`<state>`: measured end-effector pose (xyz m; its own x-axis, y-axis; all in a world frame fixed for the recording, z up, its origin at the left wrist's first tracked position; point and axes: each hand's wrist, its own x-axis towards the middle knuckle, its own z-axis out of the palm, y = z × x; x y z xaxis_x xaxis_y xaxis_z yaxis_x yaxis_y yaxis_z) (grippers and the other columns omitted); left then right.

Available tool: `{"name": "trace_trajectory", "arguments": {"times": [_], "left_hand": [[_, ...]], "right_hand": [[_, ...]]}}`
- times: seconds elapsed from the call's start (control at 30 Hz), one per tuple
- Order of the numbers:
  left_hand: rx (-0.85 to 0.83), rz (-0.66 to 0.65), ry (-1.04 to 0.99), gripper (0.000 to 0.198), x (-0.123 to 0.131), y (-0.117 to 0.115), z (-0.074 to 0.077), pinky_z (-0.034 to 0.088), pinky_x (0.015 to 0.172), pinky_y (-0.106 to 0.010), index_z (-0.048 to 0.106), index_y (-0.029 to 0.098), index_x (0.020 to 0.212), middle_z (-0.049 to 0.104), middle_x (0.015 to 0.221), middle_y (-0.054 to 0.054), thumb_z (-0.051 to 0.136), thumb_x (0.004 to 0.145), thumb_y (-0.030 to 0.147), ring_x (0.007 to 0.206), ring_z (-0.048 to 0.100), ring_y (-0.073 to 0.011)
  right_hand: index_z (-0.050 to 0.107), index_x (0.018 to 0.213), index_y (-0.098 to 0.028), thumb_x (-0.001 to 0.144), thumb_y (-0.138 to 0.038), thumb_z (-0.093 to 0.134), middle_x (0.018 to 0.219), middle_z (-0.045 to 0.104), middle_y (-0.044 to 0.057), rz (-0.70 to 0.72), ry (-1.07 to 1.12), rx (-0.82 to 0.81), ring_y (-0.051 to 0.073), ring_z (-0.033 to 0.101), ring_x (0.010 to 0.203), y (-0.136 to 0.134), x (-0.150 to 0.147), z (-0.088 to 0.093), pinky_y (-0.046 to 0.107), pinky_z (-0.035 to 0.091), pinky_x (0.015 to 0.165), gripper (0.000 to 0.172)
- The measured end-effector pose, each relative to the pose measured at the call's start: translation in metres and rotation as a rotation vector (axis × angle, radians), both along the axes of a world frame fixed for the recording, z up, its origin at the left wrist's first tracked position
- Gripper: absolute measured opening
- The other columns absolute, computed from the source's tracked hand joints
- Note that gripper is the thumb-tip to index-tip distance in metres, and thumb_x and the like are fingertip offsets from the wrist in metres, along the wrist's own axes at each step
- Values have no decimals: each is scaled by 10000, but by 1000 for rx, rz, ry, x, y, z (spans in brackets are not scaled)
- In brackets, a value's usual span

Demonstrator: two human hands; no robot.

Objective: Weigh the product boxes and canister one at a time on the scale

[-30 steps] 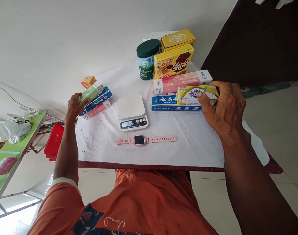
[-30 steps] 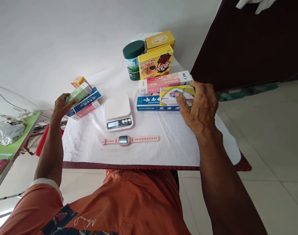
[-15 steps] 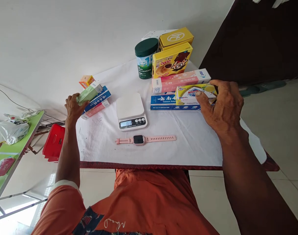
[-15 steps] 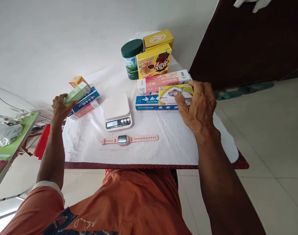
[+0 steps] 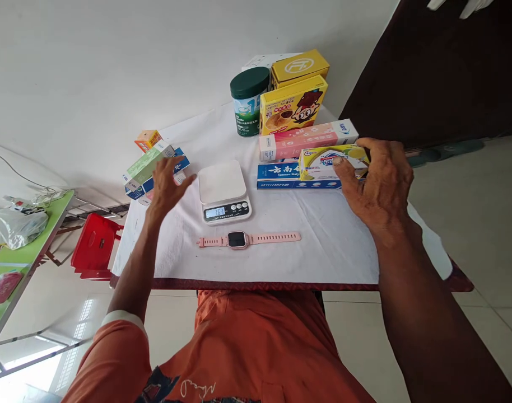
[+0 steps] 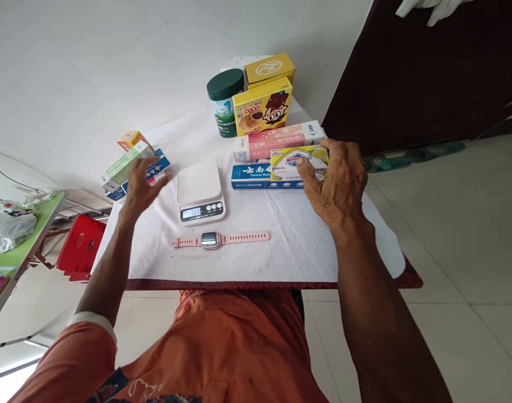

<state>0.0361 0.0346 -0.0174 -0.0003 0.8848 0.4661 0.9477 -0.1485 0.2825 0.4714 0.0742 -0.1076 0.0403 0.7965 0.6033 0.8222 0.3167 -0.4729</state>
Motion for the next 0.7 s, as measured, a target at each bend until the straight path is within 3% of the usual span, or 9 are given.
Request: {"name": "trace_trajectory", "arguments": {"times": [0.2, 0.4, 0.53, 0.7], "left_hand": [[-68, -273, 31, 547, 66, 5, -22, 477, 1098, -521, 649, 267, 1406, 677, 1332, -124, 767, 963, 565, 1255, 607, -331], [-202, -455, 97, 736, 110, 4, -46, 487, 1047, -526, 601, 232, 1484, 656, 1373, -169, 675, 956, 738, 1259, 597, -345], [-195, -482, 108, 694, 119, 4, -47, 479, 1059, -533, 627, 252, 1461, 676, 1342, -156, 645, 971, 742, 1241, 608, -338], [-113, -404, 47, 561, 104, 9, -33, 494, 1075, -500, 664, 244, 1395, 714, 1312, -134, 674, 1005, 646, 1229, 646, -312]], "right_hand": [[590, 1389, -183, 988, -589, 529, 1299, 683, 215, 4, 4, -25, 364, 664, 1216, 0, 1, 2, 539, 552, 1039, 574], [598, 1391, -140, 988, -573, 526, 1277, 686, 226, 8, 15, -27, 347, 676, 1161, -2, 0, 6, 511, 558, 1031, 595], [617, 1382, -109, 984, -571, 514, 1258, 685, 234, 3, 28, -38, 348, 673, 1160, -3, -2, 9, 505, 555, 1044, 618], [623, 1394, -116, 976, -564, 530, 1277, 690, 224, -8, 51, -62, 338, 675, 1172, -5, -4, 12, 492, 552, 1053, 619]]}}
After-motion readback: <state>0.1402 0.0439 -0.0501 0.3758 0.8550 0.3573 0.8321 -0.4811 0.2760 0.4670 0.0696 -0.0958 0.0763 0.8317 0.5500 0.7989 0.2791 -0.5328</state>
